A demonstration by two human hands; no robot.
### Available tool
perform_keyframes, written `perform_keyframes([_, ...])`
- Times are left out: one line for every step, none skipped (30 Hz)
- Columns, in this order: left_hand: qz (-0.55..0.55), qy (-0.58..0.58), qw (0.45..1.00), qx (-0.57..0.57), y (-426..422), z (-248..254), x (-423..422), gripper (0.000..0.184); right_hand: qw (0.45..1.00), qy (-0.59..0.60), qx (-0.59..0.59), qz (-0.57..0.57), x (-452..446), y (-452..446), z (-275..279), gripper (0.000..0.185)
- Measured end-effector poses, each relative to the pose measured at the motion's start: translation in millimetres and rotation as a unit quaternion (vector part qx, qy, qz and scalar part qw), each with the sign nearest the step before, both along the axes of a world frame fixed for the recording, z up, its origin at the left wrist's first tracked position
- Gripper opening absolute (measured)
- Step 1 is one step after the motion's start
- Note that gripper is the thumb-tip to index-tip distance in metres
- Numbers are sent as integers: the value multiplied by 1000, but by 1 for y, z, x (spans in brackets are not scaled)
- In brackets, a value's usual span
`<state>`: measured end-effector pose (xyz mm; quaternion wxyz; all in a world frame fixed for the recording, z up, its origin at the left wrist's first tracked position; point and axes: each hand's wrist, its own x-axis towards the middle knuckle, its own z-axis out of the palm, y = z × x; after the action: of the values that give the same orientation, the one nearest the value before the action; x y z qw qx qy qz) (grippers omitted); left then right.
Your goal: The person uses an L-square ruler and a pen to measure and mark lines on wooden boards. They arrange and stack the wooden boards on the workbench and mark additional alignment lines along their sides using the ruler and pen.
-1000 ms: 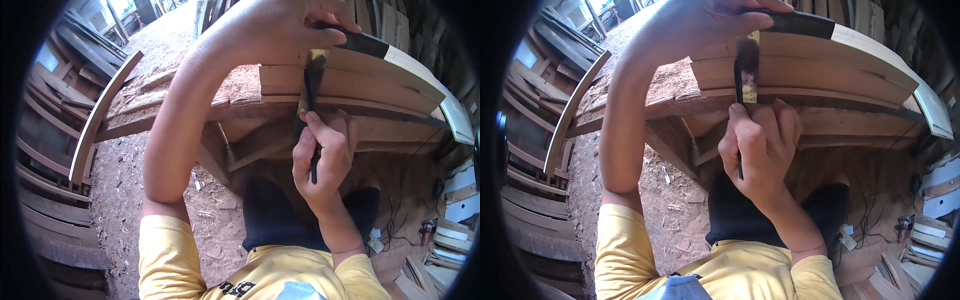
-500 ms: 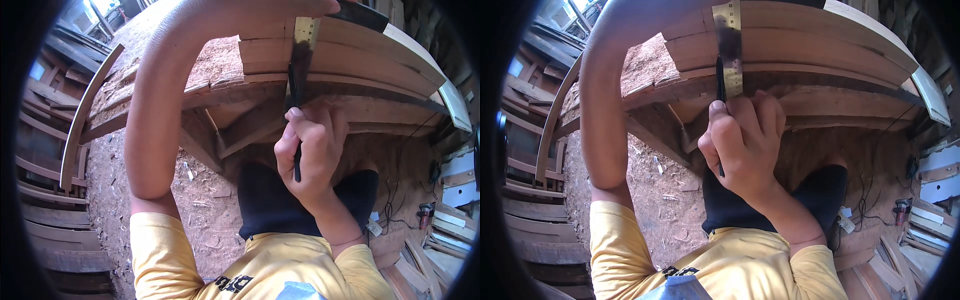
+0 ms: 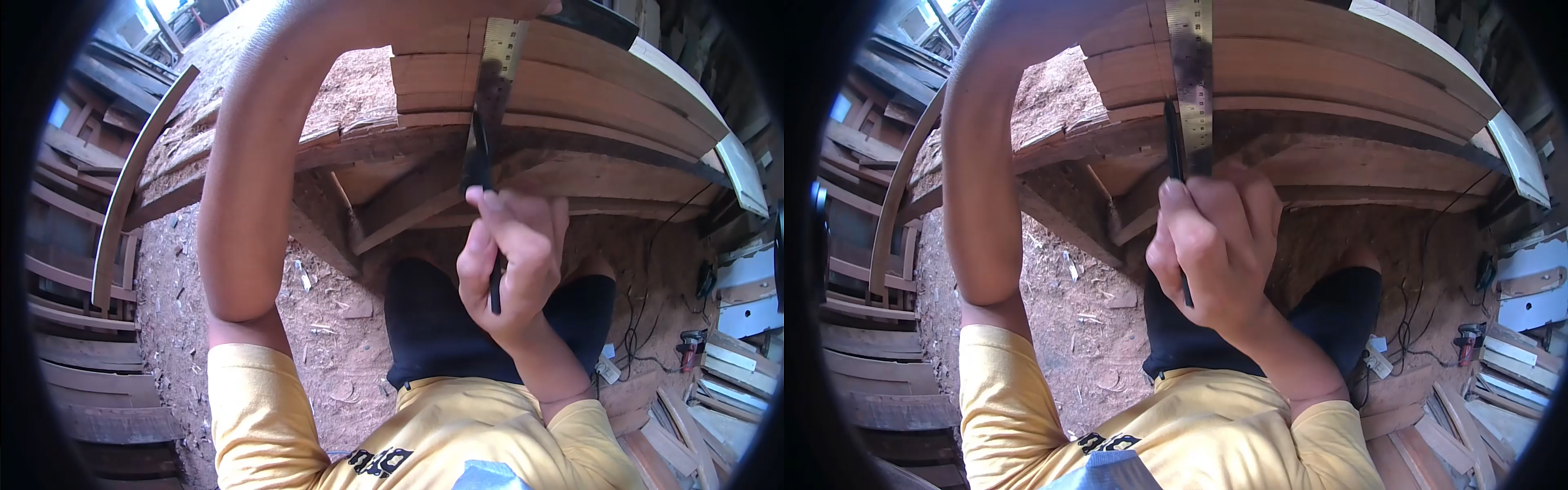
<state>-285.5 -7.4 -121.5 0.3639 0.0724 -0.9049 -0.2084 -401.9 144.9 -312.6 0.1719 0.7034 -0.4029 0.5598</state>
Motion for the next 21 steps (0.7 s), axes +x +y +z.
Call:
perform_keyframes([26,-56,998,31,24,16,10,28,1000,-5,-24,-4,0,-3,6,52])
perform_keyframes([40,-83,995,45,27,18,11,28,999,-2,-33,-7,-1,-9,11,51])
perform_keyframes([53,-110,991,58,30,20,13,28,999,-1,-47,-5,-1,-15,14,49])
perform_keyframes([45,-73,996,34,16,8,7,28,998,0,-61,-4,-2,-21,16,47])
perform_keyframes([40,-55,997,21,12,5,5,28,997,1,-75,-3,-3,-27,19,44])
perform_keyframes([36,-36,999,9,8,2,3,27,997,1,-76,-11,-3,-29,20,43])
perform_keyframes([53,-40,998,-9,9,2,3,28,997,2,-76,-15,-3,-29,20,43])
perform_keyframes([61,-42,997,-18,11,3,3,28,997,2,-76,-19,-3,-29,20,42])
perform_keyframes([70,-44,996,-27,13,4,4,28,997,-2,-72,-14,-3,-29,21,41])
perform_keyframes([74,-52,996,1,21,8,6,28,997,-4,-69,-13,-3,-27,22,41])
perform_keyframes([75,-57,995,16,23,9,6,27,998,-6,-67,-11,-4,-25,23,41])
perform_keyframes([77,-61,995,31,26,11,6,27,998,19,-53,-13,-6,-21,25,33])
perform_keyframes([88,-64,994,-1,25,11,6,27,998,32,-46,-15,-6,-21,24,29])
perform_keyframes([94,-66,993,-16,27,11,6,27,998,44,-39,-16,-6,-21,24,25])
perform_keyframes([100,-68,992,-32,29,12,6,26,998,20,-57,-15,-4,-26,22,33])
perform_keyframes([99,-61,993,-6,34,12,6,26,998,8,-66,-15,-2,-27,21,37])
perform_keyframes([99,-58,993,7,35,13,6,26,997,-5,-75,-15,0,-28,20,41])
perform_keyframes([99,-55,993,20,36,14,7,26,998,1,-59,-25,1,-26,20,41])
perform_keyframes([80,-64,995,15,33,15,10,27,998,4,-50,-30,2,-24,19,41])
perform_keyframes([70,-68,995,12,32,16,12,27,998,7,-42,-35,3,-21,18,41])
perform_keyframes([60,-72,996,10,31,16,13,27,999,18,-10,-40,4,-16,15,40])
